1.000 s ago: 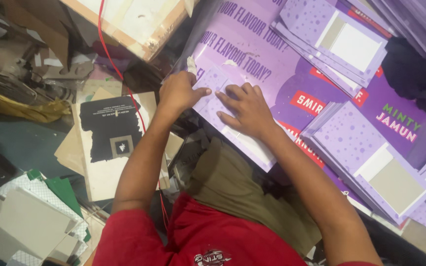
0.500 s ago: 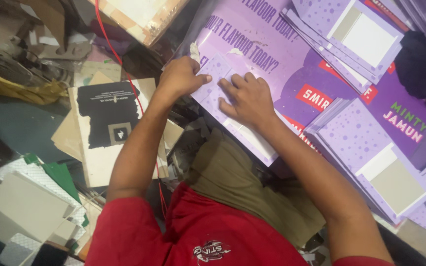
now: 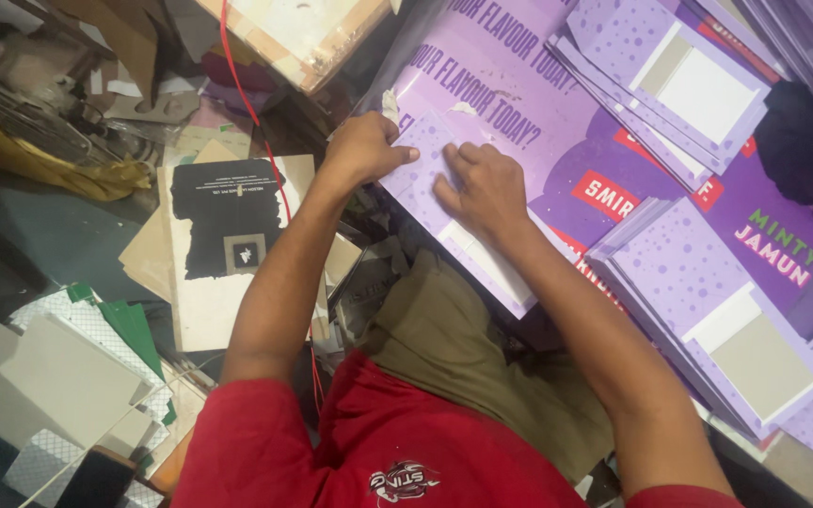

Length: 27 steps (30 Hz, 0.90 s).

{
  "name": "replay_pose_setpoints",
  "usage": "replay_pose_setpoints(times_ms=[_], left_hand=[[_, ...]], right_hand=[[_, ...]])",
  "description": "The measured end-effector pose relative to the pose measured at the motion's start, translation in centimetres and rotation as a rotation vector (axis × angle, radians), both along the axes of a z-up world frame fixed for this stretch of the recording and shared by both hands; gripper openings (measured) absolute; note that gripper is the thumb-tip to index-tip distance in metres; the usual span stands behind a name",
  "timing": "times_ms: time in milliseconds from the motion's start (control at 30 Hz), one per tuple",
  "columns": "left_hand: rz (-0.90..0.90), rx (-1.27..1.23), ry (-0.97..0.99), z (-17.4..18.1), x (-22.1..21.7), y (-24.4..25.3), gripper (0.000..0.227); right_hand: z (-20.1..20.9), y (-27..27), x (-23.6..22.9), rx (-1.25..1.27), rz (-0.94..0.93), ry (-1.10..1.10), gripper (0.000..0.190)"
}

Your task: The person sits on the floor and repeatedly folds purple printed paper sheets in half by hand, stacking the folded sheets into a growing pile on the table. The person occasionally wipes the surface with a black cloth and continues folding individual sheets one at a time.

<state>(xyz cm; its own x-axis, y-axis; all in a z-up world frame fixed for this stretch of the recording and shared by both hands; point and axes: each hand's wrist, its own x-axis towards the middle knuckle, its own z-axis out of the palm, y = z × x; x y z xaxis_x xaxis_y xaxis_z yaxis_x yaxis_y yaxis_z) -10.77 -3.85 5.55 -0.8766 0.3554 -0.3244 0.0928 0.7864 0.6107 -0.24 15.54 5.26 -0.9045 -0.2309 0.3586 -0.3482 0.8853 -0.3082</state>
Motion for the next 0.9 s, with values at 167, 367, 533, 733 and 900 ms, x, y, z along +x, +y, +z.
replay_pose_setpoints(times_ms=[167, 367, 533, 733, 900], left_hand=[[0.017, 0.006, 0.027, -0.6, 0.0, -0.1, 0.037], [0.008, 0.005, 0.033, -1.0, 0.0, -0.2, 0.039], [-0.002, 0.024, 0.111, -1.6, 0.5, -0.1, 0.037], [0.063, 0.050, -0.008, -1.1, -0.3, 0.4, 0.036], [0.056, -0.006, 0.012, -1.4, -0.1, 0.6, 0.038]], right_hand=[[-0.1, -2.1, 0.9, -0.125, 0.348, -0.016, 0.032], [-0.1, -2.9, 1.3, -0.067, 0.175, 0.030, 0.031], [-0.2, -2.3, 1.1, -0.079, -0.078, 0.018, 0.036], [0.3, -1.8, 1.0, -0.055, 0.254, -0.106, 0.039], [0.2, -1.3, 0.4, -0.036, 0.633, -0.088, 0.033]])
